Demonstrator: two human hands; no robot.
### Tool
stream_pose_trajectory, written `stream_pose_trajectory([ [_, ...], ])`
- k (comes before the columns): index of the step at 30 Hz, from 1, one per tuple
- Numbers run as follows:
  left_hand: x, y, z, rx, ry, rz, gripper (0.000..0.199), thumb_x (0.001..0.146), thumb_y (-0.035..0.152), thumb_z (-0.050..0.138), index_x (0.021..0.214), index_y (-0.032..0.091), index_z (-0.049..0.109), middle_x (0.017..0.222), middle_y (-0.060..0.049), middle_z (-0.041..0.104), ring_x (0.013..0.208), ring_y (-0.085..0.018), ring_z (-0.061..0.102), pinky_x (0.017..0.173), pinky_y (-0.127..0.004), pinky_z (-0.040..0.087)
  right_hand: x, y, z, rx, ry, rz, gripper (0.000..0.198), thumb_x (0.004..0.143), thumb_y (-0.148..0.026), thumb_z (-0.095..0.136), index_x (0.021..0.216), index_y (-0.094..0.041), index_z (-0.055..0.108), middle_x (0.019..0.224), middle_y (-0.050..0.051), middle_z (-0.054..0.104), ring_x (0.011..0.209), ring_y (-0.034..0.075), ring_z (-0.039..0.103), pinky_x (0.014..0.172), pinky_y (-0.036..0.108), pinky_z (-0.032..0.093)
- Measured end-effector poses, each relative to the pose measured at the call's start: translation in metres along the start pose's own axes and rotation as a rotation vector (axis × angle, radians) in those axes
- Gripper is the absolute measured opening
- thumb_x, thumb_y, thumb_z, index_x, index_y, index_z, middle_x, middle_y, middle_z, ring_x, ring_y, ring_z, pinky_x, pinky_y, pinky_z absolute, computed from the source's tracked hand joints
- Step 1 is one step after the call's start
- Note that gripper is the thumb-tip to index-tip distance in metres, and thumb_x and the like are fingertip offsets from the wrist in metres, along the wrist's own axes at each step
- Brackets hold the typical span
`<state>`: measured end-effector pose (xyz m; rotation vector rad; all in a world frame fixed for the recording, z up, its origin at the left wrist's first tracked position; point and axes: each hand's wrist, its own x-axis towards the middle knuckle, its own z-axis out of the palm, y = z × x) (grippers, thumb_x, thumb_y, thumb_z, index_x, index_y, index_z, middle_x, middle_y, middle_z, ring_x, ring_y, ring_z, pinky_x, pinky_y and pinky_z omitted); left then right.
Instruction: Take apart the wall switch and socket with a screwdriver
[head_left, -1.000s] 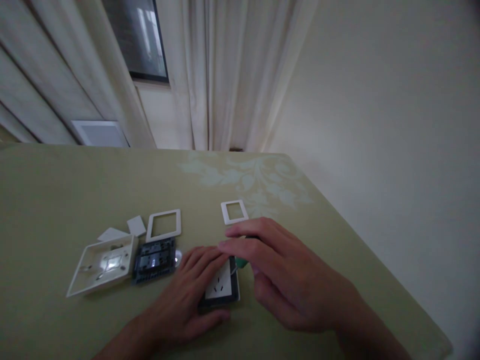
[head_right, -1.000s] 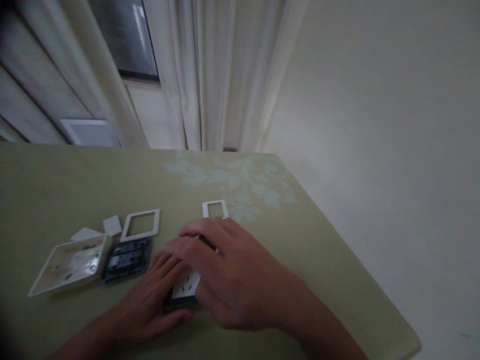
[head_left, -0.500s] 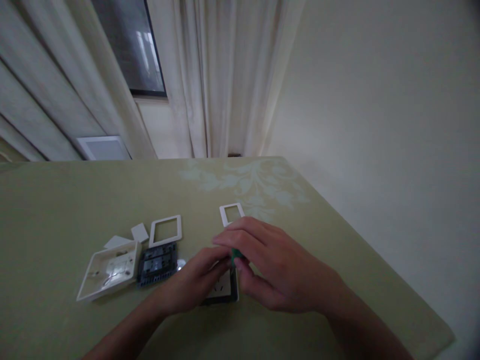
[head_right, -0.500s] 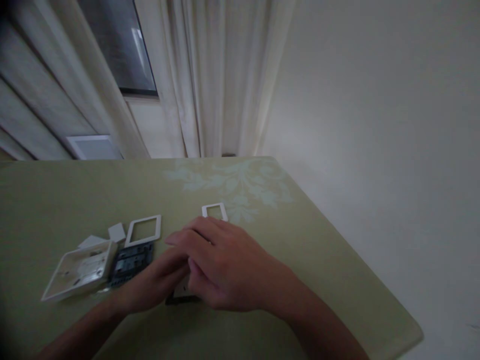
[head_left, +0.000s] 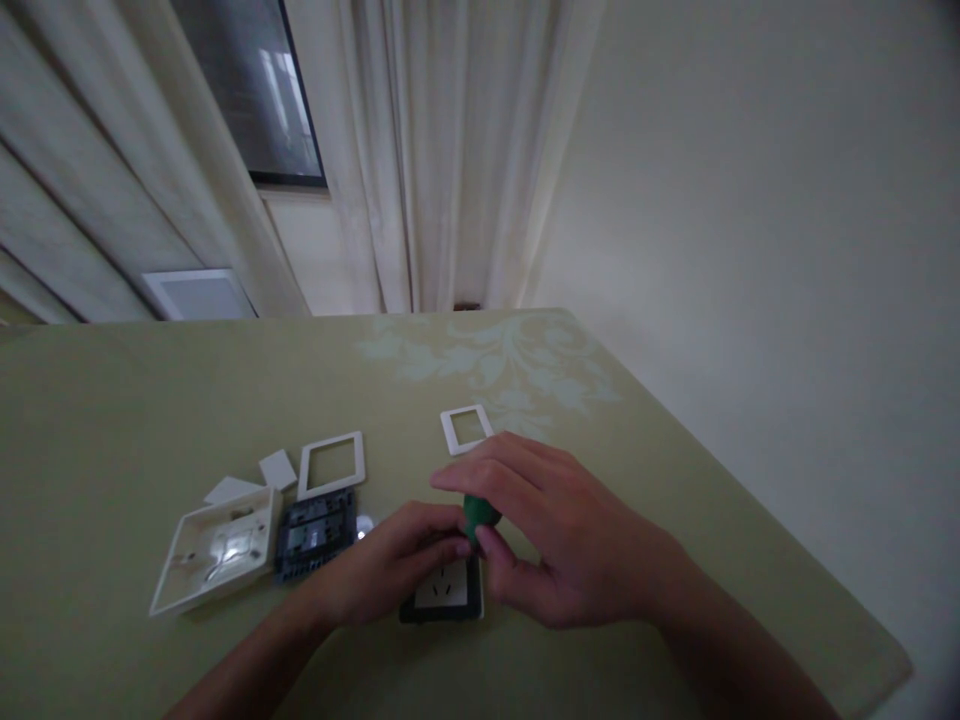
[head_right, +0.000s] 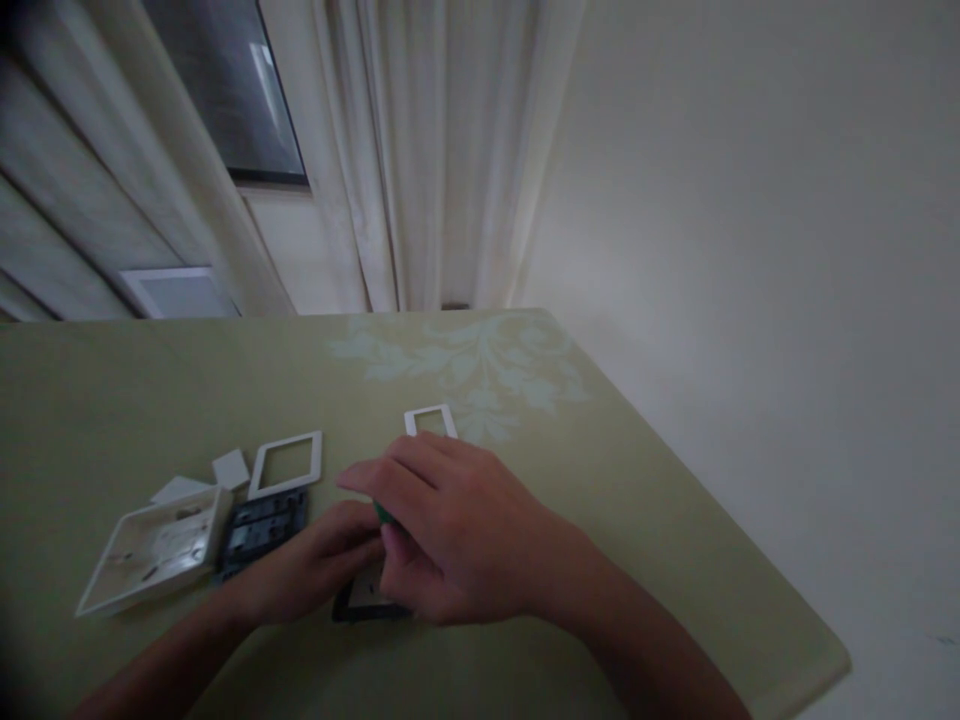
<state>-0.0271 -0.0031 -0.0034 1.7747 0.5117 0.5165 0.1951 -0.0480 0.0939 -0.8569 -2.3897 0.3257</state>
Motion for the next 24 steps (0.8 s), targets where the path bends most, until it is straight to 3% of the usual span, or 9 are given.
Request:
stream_pose_trajectory([
  [4, 0.005, -0.011, 0.007, -0.114, 0.059, -0.032, 0.026, 0.1, 0.04, 0.07, 0.091, 0.018, 0.08, 0.09, -0.004, 0.08, 0.087, -0.021, 0.071, 0.082, -0.029, 0.058, 0.0, 0.0, 0.0, 0.019, 0.003, -0.009, 0.04, 0.096, -0.017, 0.06, 0.136, -0.017, 0.058, 0.117, 0.01, 0.074, 0.106, 0.025, 0.068, 0.094, 0.041, 0.056],
  [6, 0.008, -0.013, 0.011, -0.132, 0.146, -0.04, 0.024, 0.09, 0.039, 0.082, 0.083, 0.017, 0.075, 0.085, -0.003, 0.077, 0.083, -0.02, 0.068, 0.077, -0.028, 0.057, -0.001, 0.0, 0.002, 0.019, 0.043, -0.01, 0.029, 0.1, -0.024, 0.065, 0.128, -0.02, 0.061, 0.108, 0.006, 0.074, 0.098, 0.022, 0.067, 0.088, 0.037, 0.055],
  [8, 0.009, -0.009, 0.013, -0.115, 0.193, -0.022, 0.025, 0.084, 0.038, 0.087, 0.088, 0.018, 0.074, 0.089, -0.002, 0.076, 0.086, -0.021, 0.068, 0.078, -0.028, 0.057, -0.002, -0.001, 0.003, 0.01, 0.073, -0.015, 0.013, 0.103, -0.027, 0.066, 0.114, -0.022, 0.062, 0.097, 0.002, 0.072, 0.088, 0.018, 0.064, 0.081, 0.033, 0.052],
  [11, 0.007, 0.005, 0.009, -0.079, 0.059, 0.016, 0.021, 0.096, 0.039, 0.076, 0.106, 0.02, 0.076, 0.104, -0.004, 0.079, 0.097, -0.023, 0.07, 0.088, -0.032, 0.059, -0.002, -0.001, 0.004, -0.007, 0.088, -0.01, 0.005, 0.105, -0.025, 0.065, 0.106, -0.021, 0.062, 0.095, 0.002, 0.071, 0.087, 0.017, 0.064, 0.078, 0.031, 0.05],
  [13, 0.004, 0.011, 0.005, -0.027, -0.013, 0.031, 0.021, 0.105, 0.038, 0.064, 0.104, 0.022, 0.077, 0.101, -0.003, 0.08, 0.095, -0.022, 0.071, 0.088, -0.031, 0.059, -0.001, -0.001, 0.004, -0.009, 0.085, -0.001, 0.007, 0.106, -0.025, 0.066, 0.108, -0.019, 0.063, 0.1, 0.004, 0.072, 0.091, 0.018, 0.066, 0.081, 0.031, 0.051],
  [15, 0.003, 0.011, 0.004, 0.036, -0.002, 0.036, 0.03, 0.108, 0.04, 0.057, 0.096, 0.022, 0.078, 0.09, -0.002, 0.079, 0.087, -0.021, 0.07, 0.083, -0.029, 0.058, 0.0, 0.0, 0.004, -0.011, 0.077, -0.001, 0.01, 0.107, -0.027, 0.068, 0.108, -0.018, 0.064, 0.1, 0.004, 0.073, 0.092, 0.018, 0.066, 0.082, 0.031, 0.051],
  [19, 0.006, 0.005, 0.008, 0.087, 0.14, 0.008, 0.026, 0.099, 0.042, 0.069, 0.086, 0.021, 0.076, 0.078, 0.0, 0.076, 0.078, -0.02, 0.068, 0.074, -0.028, 0.056, 0.0, 0.001, 0.007, -0.02, 0.115, 0.013, 0.02, 0.104, -0.033, 0.074, 0.113, -0.017, 0.065, 0.099, 0.004, 0.073, 0.089, 0.018, 0.065, 0.078, 0.031, 0.049],
  [21, 0.007, 0.007, 0.009, 0.077, 0.178, 0.002, 0.018, 0.094, 0.038, 0.076, 0.092, 0.02, 0.077, 0.086, -0.001, 0.078, 0.082, -0.021, 0.07, 0.075, -0.028, 0.057, -0.001, 0.001, 0.008, -0.026, 0.137, 0.023, 0.022, 0.104, -0.034, 0.073, 0.115, -0.017, 0.066, 0.098, 0.004, 0.073, 0.088, 0.019, 0.065, 0.077, 0.032, 0.05],
  [24, 0.004, 0.009, 0.003, 0.079, 0.082, 0.012, 0.017, 0.098, 0.033, 0.074, 0.11, 0.022, 0.078, 0.104, -0.003, 0.081, 0.095, -0.022, 0.072, 0.085, -0.03, 0.059, -0.002, 0.001, 0.008, -0.053, 0.157, 0.035, 0.019, 0.105, -0.032, 0.071, 0.116, -0.017, 0.066, 0.098, 0.004, 0.074, 0.087, 0.019, 0.066, 0.077, 0.031, 0.05],
])
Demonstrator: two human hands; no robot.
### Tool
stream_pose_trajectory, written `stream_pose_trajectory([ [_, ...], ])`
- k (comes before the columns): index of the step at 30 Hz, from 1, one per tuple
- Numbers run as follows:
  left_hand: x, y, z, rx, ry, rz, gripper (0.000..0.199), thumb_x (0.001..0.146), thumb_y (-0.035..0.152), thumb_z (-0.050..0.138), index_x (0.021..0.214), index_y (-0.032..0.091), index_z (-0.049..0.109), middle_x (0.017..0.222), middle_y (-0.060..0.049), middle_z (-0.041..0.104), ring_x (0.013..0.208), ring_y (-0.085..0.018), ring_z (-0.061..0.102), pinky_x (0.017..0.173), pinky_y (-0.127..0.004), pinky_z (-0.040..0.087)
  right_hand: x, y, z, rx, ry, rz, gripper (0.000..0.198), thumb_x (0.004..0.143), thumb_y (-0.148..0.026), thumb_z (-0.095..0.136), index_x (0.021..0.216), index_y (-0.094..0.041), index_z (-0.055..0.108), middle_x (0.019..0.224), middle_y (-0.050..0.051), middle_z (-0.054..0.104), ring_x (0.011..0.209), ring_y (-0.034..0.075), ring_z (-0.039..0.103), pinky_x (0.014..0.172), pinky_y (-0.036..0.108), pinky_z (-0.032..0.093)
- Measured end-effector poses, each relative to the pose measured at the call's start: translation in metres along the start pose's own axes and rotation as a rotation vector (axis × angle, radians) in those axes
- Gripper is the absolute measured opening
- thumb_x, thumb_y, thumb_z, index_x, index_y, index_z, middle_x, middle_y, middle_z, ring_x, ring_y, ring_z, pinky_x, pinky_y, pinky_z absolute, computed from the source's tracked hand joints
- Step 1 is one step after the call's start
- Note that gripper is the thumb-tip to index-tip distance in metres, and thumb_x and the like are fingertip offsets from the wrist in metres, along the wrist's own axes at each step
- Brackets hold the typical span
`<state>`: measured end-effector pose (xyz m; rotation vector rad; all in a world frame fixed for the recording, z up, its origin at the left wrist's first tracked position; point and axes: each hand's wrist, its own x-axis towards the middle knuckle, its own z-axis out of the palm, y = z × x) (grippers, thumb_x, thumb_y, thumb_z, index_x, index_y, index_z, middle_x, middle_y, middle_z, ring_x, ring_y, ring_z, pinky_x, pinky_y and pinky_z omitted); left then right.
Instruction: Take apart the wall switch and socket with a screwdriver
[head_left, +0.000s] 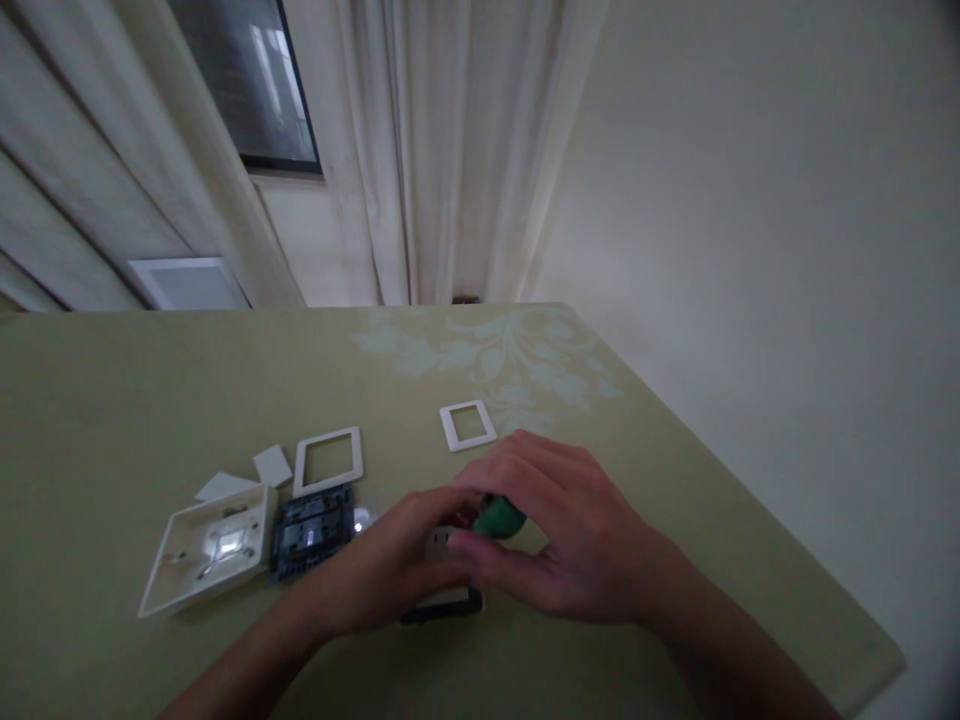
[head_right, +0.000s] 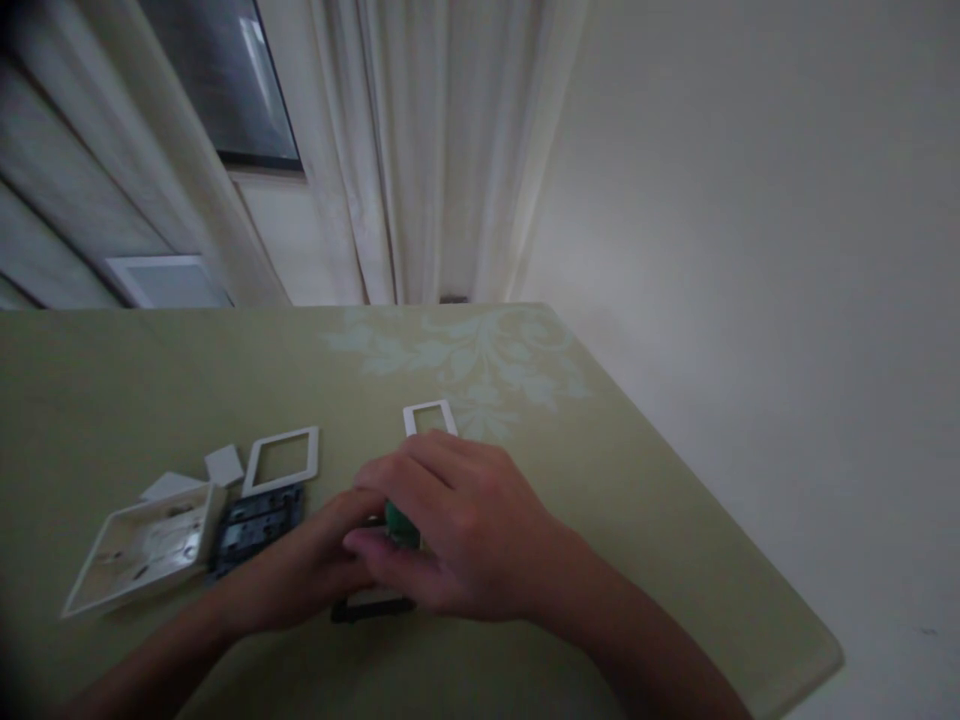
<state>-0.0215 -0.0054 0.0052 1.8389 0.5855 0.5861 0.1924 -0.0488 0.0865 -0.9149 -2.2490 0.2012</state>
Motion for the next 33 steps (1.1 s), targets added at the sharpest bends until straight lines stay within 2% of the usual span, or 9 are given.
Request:
stream_pose_trajectory([
  [4, -0.005, -0.004, -0.008, 0.082, -0.058, -0.01, 0.023, 0.108, 0.031, 0.058, 0.109, 0.023, 0.08, 0.105, -0.004, 0.082, 0.1, -0.023, 0.073, 0.092, -0.032, 0.057, 0.0, 0.0, 0.0, -0.032, 0.018, -0.003, 0.022, 0.104, -0.034, 0.073, 0.118, -0.017, 0.066, 0.099, 0.005, 0.076, 0.088, 0.019, 0.069, 0.077, 0.031, 0.051],
  [12, 0.0, 0.0, -0.002, 0.001, -0.115, -0.007, 0.034, 0.11, 0.036, 0.052, 0.095, 0.019, 0.077, 0.089, -0.003, 0.077, 0.085, -0.02, 0.069, 0.08, -0.028, 0.054, 0.0, 0.002, 0.002, -0.048, 0.037, 0.001, 0.023, 0.107, -0.036, 0.071, 0.119, -0.018, 0.065, 0.1, 0.005, 0.077, 0.088, 0.019, 0.071, 0.078, 0.032, 0.053],
  [15, 0.002, -0.007, 0.008, -0.027, -0.027, -0.041, 0.033, 0.104, 0.04, 0.062, 0.086, 0.017, 0.077, 0.079, -0.002, 0.073, 0.078, -0.019, 0.065, 0.073, -0.027, 0.052, 0.0, 0.0, 0.002, -0.039, 0.037, 0.02, 0.028, 0.105, -0.041, 0.072, 0.121, -0.019, 0.064, 0.099, 0.005, 0.076, 0.089, 0.02, 0.07, 0.079, 0.032, 0.054],
  [17, 0.003, -0.012, 0.016, -0.045, 0.117, -0.057, 0.029, 0.095, 0.04, 0.074, 0.079, 0.017, 0.072, 0.075, -0.001, 0.07, 0.074, -0.018, 0.062, 0.067, -0.025, 0.05, 0.0, 0.0, 0.003, -0.027, 0.033, 0.035, 0.025, 0.104, -0.038, 0.071, 0.119, -0.02, 0.065, 0.098, 0.005, 0.076, 0.087, 0.019, 0.07, 0.077, 0.031, 0.054],
  [20, 0.005, -0.013, 0.022, -0.071, 0.255, -0.019, 0.023, 0.086, 0.036, 0.084, 0.087, 0.018, 0.07, 0.083, -0.001, 0.072, 0.078, -0.019, 0.064, 0.069, -0.026, 0.053, 0.0, 0.0, 0.004, -0.023, 0.025, 0.042, 0.012, 0.105, -0.028, 0.066, 0.114, -0.021, 0.065, 0.097, 0.004, 0.077, 0.085, 0.018, 0.071, 0.075, 0.03, 0.053],
  [25, -0.001, 0.005, 0.001, -0.034, 0.048, -0.002, 0.019, 0.101, 0.035, 0.071, 0.116, 0.024, 0.074, 0.111, -0.005, 0.079, 0.104, -0.024, 0.072, 0.094, -0.034, 0.059, -0.001, 0.001, 0.002, -0.037, 0.028, 0.011, 0.012, 0.107, -0.03, 0.067, 0.114, -0.02, 0.066, 0.097, 0.003, 0.078, 0.083, 0.017, 0.071, 0.074, 0.029, 0.052],
  [27, -0.004, 0.007, -0.007, 0.019, -0.016, 0.001, 0.019, 0.107, 0.035, 0.062, 0.115, 0.025, 0.076, 0.109, -0.004, 0.08, 0.105, -0.024, 0.072, 0.097, -0.034, 0.058, -0.001, 0.0, 0.002, -0.055, 0.044, -0.016, 0.013, 0.108, -0.031, 0.067, 0.115, -0.02, 0.066, 0.095, 0.002, 0.078, 0.082, 0.016, 0.071, 0.073, 0.029, 0.05],
  [30, -0.006, 0.005, -0.008, 0.044, -0.073, -0.001, 0.028, 0.11, 0.037, 0.054, 0.101, 0.023, 0.077, 0.098, -0.002, 0.08, 0.094, -0.022, 0.072, 0.088, -0.031, 0.057, -0.001, 0.0, 0.003, -0.089, 0.069, -0.035, 0.015, 0.107, -0.032, 0.069, 0.114, -0.019, 0.066, 0.094, 0.001, 0.077, 0.081, 0.016, 0.07, 0.072, 0.03, 0.049],
  [33, -0.004, 0.0, -0.001, 0.044, -0.057, -0.018, 0.033, 0.109, 0.039, 0.055, 0.09, 0.021, 0.075, 0.086, -0.001, 0.077, 0.083, -0.02, 0.07, 0.08, -0.029, 0.055, -0.001, 0.0, 0.004, -0.099, 0.082, -0.035, 0.019, 0.106, -0.033, 0.071, 0.116, -0.018, 0.067, 0.094, 0.002, 0.077, 0.083, 0.017, 0.071, 0.073, 0.031, 0.049],
])
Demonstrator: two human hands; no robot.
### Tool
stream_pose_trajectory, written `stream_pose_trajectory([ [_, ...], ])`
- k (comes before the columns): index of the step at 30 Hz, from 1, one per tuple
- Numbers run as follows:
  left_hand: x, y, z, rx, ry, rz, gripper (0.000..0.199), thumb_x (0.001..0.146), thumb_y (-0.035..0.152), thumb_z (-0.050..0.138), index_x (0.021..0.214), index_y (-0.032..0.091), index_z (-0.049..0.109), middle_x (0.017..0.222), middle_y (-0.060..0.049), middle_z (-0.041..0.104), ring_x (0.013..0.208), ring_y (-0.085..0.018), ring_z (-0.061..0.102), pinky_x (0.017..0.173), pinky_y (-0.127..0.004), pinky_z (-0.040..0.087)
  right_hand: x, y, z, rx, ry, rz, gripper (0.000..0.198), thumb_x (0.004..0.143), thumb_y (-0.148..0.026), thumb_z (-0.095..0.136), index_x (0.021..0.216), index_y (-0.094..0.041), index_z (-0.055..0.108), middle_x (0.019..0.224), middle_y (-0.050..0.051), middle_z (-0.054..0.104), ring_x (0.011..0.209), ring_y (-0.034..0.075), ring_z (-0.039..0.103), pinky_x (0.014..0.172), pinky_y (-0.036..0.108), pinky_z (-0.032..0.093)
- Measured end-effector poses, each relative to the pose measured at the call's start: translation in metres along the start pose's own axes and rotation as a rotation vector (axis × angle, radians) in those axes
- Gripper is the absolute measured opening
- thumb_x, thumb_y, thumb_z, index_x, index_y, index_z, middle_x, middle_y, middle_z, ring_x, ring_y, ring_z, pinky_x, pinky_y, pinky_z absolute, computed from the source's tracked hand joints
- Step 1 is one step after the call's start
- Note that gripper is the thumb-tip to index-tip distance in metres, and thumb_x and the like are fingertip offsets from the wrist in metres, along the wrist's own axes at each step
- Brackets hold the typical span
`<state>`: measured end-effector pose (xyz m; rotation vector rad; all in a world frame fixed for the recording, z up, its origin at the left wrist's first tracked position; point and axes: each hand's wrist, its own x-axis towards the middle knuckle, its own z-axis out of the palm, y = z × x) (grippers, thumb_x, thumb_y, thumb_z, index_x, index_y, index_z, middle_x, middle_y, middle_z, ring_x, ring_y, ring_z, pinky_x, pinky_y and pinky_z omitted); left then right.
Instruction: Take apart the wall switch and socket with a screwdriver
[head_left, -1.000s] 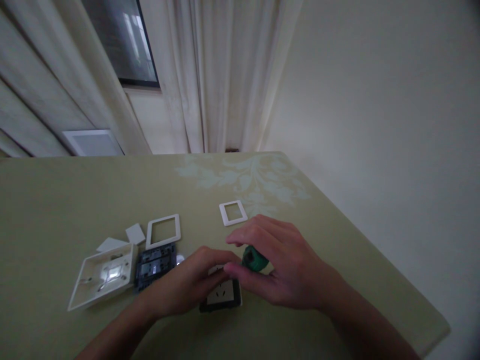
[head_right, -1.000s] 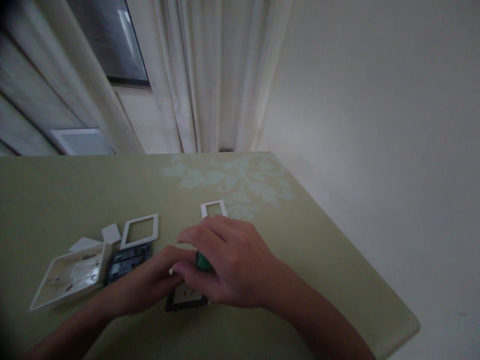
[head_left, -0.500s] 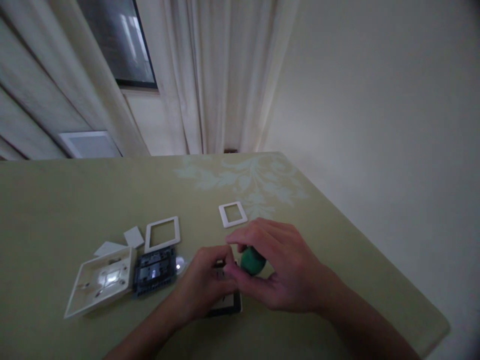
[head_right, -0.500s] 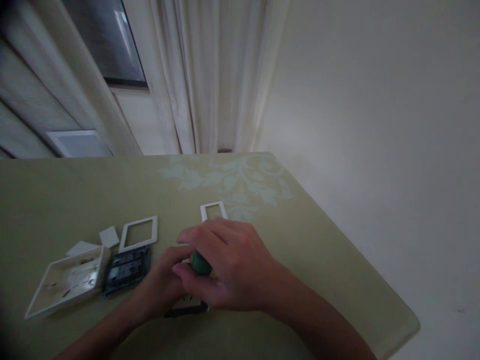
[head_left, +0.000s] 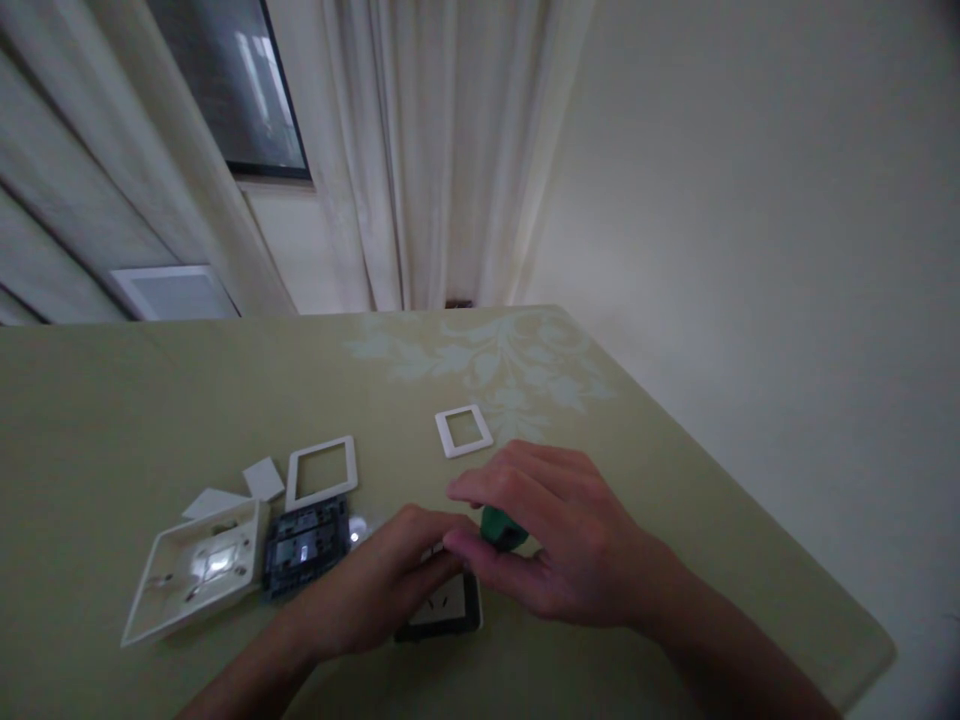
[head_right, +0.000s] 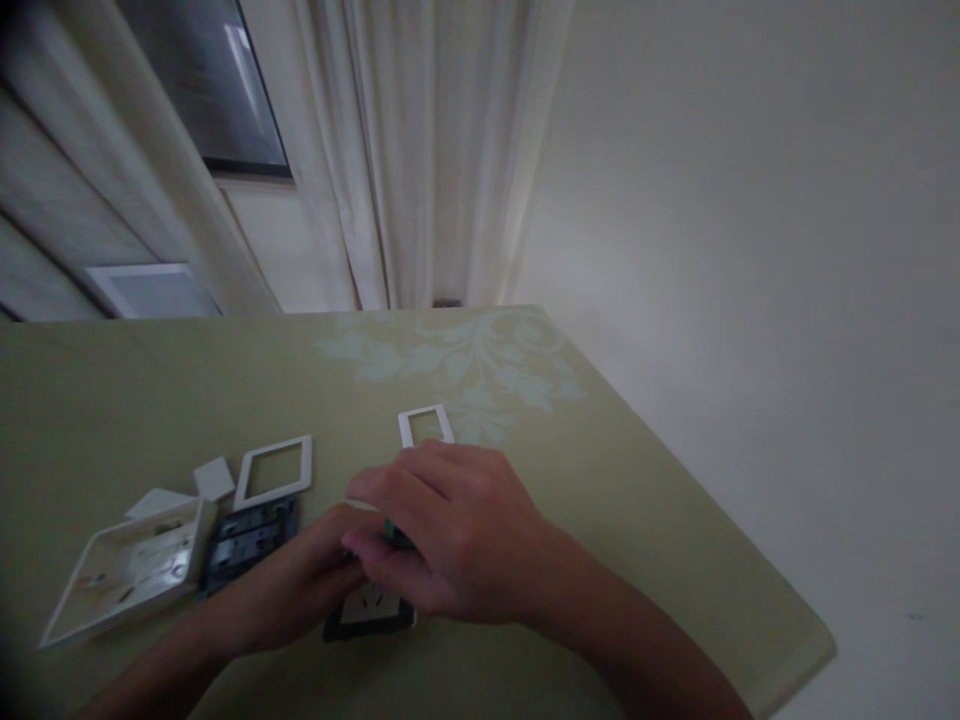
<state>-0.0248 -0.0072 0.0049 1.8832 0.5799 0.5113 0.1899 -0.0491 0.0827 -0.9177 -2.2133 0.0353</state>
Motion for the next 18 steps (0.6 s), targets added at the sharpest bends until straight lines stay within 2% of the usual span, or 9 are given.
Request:
stream_pose_trajectory([
  [3, 0.006, 0.001, 0.007, -0.057, 0.111, -0.016, 0.029, 0.1, 0.041, 0.068, 0.08, 0.02, 0.071, 0.079, -0.001, 0.074, 0.079, -0.021, 0.068, 0.075, -0.028, 0.054, -0.001, -0.002, 0.0, 0.026, -0.011, 0.017, 0.024, 0.105, -0.036, 0.072, 0.119, -0.018, 0.065, 0.097, 0.003, 0.077, 0.086, 0.018, 0.072, 0.076, 0.031, 0.05],
  [6, 0.009, 0.008, 0.009, -0.158, 0.197, -0.006, 0.019, 0.09, 0.038, 0.079, 0.091, 0.021, 0.072, 0.091, -0.002, 0.077, 0.087, -0.022, 0.07, 0.077, -0.028, 0.057, -0.001, -0.004, -0.001, 0.047, -0.036, 0.031, 0.018, 0.108, -0.032, 0.066, 0.12, -0.019, 0.065, 0.097, 0.002, 0.078, 0.084, 0.016, 0.071, 0.076, 0.03, 0.051],
  [9, 0.005, 0.015, 0.001, -0.175, 0.061, 0.005, 0.02, 0.095, 0.034, 0.076, 0.111, 0.023, 0.074, 0.11, -0.003, 0.079, 0.101, -0.023, 0.072, 0.093, -0.032, 0.058, -0.001, -0.004, -0.001, 0.029, -0.027, 0.023, 0.016, 0.108, -0.031, 0.065, 0.119, -0.019, 0.066, 0.097, 0.002, 0.078, 0.083, 0.016, 0.071, 0.077, 0.029, 0.051],
  [12, 0.0, 0.015, -0.008, -0.059, -0.057, -0.028, 0.017, 0.105, 0.035, 0.065, 0.111, 0.024, 0.076, 0.113, -0.003, 0.08, 0.109, -0.024, 0.071, 0.1, -0.035, 0.055, -0.001, -0.003, 0.0, -0.01, -0.007, 0.01, 0.021, 0.108, -0.035, 0.067, 0.12, -0.018, 0.067, 0.096, 0.002, 0.078, 0.083, 0.016, 0.072, 0.076, 0.029, 0.051],
  [15, -0.003, 0.011, -0.014, 0.002, -0.102, -0.043, 0.022, 0.109, 0.036, 0.059, 0.109, 0.023, 0.077, 0.11, -0.003, 0.081, 0.105, -0.023, 0.071, 0.096, -0.033, 0.054, 0.0, -0.002, 0.002, -0.017, 0.038, -0.004, 0.021, 0.107, -0.033, 0.07, 0.12, -0.017, 0.067, 0.093, 0.002, 0.077, 0.08, 0.016, 0.072, 0.074, 0.028, 0.052],
  [18, -0.003, 0.011, -0.022, 0.028, -0.127, -0.045, 0.025, 0.11, 0.037, 0.058, 0.105, 0.022, 0.077, 0.1, -0.001, 0.08, 0.094, -0.021, 0.071, 0.086, -0.03, 0.054, 0.0, -0.001, 0.005, 0.035, 0.145, -0.025, 0.024, 0.102, -0.031, 0.077, 0.118, -0.016, 0.067, 0.09, 0.001, 0.076, 0.075, 0.014, 0.07, 0.071, 0.026, 0.053],
])
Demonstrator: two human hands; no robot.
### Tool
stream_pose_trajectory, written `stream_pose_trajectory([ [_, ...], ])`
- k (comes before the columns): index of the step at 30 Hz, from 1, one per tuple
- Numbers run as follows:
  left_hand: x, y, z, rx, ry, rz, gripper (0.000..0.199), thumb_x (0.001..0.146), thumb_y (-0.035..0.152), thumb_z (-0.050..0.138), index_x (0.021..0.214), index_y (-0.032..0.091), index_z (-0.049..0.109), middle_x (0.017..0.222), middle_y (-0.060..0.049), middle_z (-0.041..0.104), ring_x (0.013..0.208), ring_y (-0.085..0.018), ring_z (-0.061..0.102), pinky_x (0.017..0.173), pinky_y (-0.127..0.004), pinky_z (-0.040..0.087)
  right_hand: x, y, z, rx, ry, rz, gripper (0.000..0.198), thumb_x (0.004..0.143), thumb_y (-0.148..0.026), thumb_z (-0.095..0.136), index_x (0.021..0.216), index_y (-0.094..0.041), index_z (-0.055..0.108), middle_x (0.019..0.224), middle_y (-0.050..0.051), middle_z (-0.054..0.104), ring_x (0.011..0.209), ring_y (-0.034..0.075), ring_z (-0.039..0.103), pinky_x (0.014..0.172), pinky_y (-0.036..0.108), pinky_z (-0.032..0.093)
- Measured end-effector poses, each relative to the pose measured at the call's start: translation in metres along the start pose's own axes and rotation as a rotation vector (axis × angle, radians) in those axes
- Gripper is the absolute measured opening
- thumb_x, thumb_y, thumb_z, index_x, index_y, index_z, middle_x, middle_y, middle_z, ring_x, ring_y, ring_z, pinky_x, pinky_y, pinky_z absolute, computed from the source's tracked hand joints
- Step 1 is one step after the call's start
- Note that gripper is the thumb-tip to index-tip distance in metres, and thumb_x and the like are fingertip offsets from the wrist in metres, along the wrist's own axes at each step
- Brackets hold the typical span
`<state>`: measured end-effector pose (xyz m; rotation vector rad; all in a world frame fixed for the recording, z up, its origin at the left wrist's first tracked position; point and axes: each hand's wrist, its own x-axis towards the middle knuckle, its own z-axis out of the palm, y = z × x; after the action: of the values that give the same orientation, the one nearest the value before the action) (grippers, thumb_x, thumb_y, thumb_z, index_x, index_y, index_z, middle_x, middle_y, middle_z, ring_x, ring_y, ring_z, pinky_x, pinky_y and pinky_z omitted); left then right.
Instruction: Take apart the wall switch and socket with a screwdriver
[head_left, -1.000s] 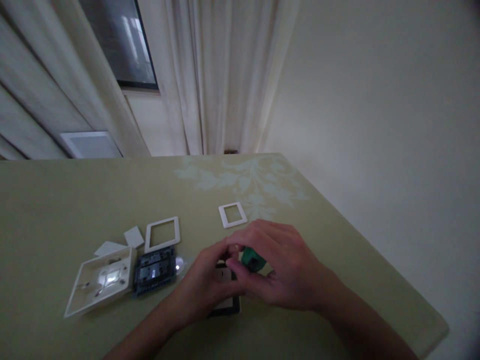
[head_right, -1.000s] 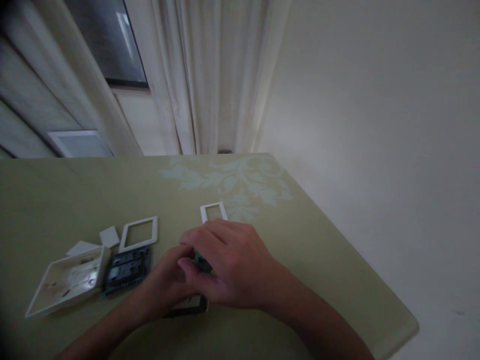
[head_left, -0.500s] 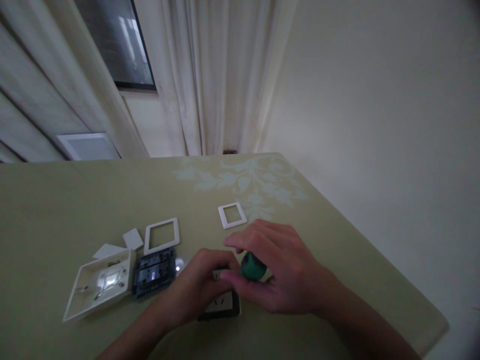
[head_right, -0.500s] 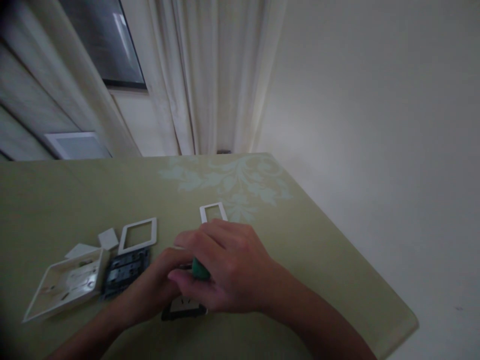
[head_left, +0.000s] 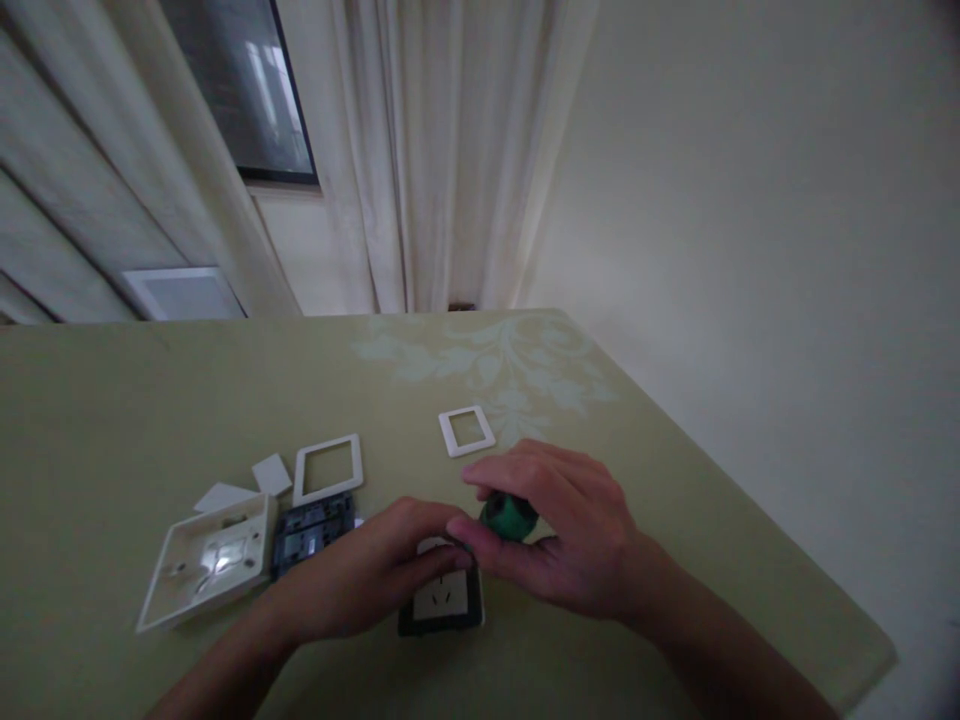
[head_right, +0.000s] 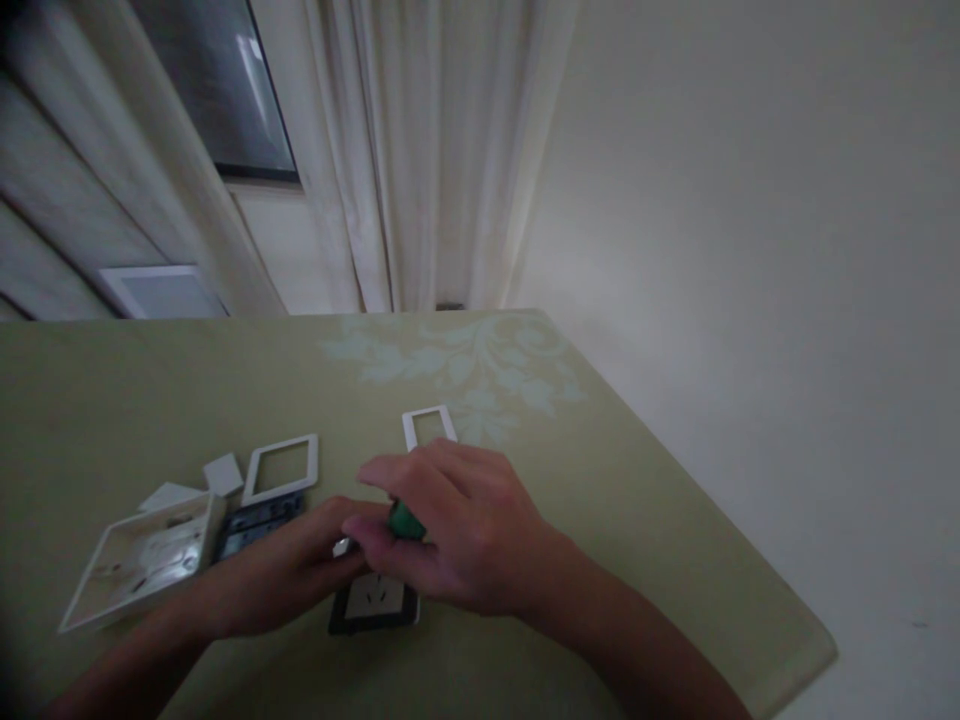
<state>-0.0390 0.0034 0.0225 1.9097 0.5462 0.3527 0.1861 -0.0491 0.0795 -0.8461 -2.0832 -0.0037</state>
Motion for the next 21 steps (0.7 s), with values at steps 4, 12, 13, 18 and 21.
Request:
stream_pose_trajectory([
  [4, -0.006, 0.006, -0.019, 0.039, -0.025, -0.032, 0.022, 0.108, 0.034, 0.062, 0.102, 0.022, 0.079, 0.092, 0.0, 0.079, 0.088, -0.019, 0.071, 0.08, -0.028, 0.053, -0.001, 0.0, 0.004, 0.081, 0.092, 0.03, 0.034, 0.097, -0.033, 0.086, 0.121, -0.016, 0.067, 0.096, 0.003, 0.078, 0.08, 0.013, 0.072, 0.077, 0.024, 0.057],
  [12, -0.01, -0.001, -0.035, -0.008, -0.097, -0.059, 0.02, 0.106, 0.035, 0.067, 0.104, 0.021, 0.081, 0.094, -0.002, 0.08, 0.094, -0.022, 0.073, 0.089, -0.032, 0.056, -0.001, -0.001, 0.016, 0.126, 0.024, 0.021, 0.039, 0.101, -0.042, 0.08, 0.128, -0.018, 0.066, 0.105, 0.007, 0.081, 0.094, 0.018, 0.077, 0.087, 0.028, 0.061],
  [13, -0.01, -0.003, -0.035, -0.01, -0.109, -0.065, 0.019, 0.106, 0.035, 0.068, 0.104, 0.021, 0.081, 0.095, -0.003, 0.08, 0.094, -0.023, 0.073, 0.089, -0.032, 0.056, -0.001, -0.001, 0.017, 0.131, 0.015, 0.013, 0.038, 0.102, -0.043, 0.08, 0.128, -0.018, 0.066, 0.105, 0.007, 0.081, 0.096, 0.018, 0.077, 0.088, 0.029, 0.062],
  [18, -0.015, -0.009, -0.037, 0.049, -0.121, -0.067, 0.024, 0.099, 0.038, 0.077, 0.119, 0.025, 0.079, 0.122, -0.005, 0.079, 0.117, -0.028, 0.071, 0.105, -0.041, 0.054, -0.003, -0.001, 0.021, 0.159, -0.046, 0.014, 0.039, 0.103, -0.04, 0.079, 0.131, -0.016, 0.066, 0.11, 0.008, 0.081, 0.099, 0.017, 0.077, 0.092, 0.028, 0.062],
  [21, -0.017, -0.018, -0.032, 0.133, -0.123, -0.053, 0.067, 0.081, 0.036, 0.093, 0.143, 0.032, 0.067, 0.155, -0.006, 0.062, 0.145, -0.035, 0.054, 0.124, -0.052, 0.041, -0.003, -0.002, 0.02, 0.161, -0.061, 0.018, 0.042, 0.102, -0.039, 0.08, 0.134, -0.015, 0.066, 0.114, 0.009, 0.081, 0.103, 0.018, 0.077, 0.095, 0.028, 0.061],
])
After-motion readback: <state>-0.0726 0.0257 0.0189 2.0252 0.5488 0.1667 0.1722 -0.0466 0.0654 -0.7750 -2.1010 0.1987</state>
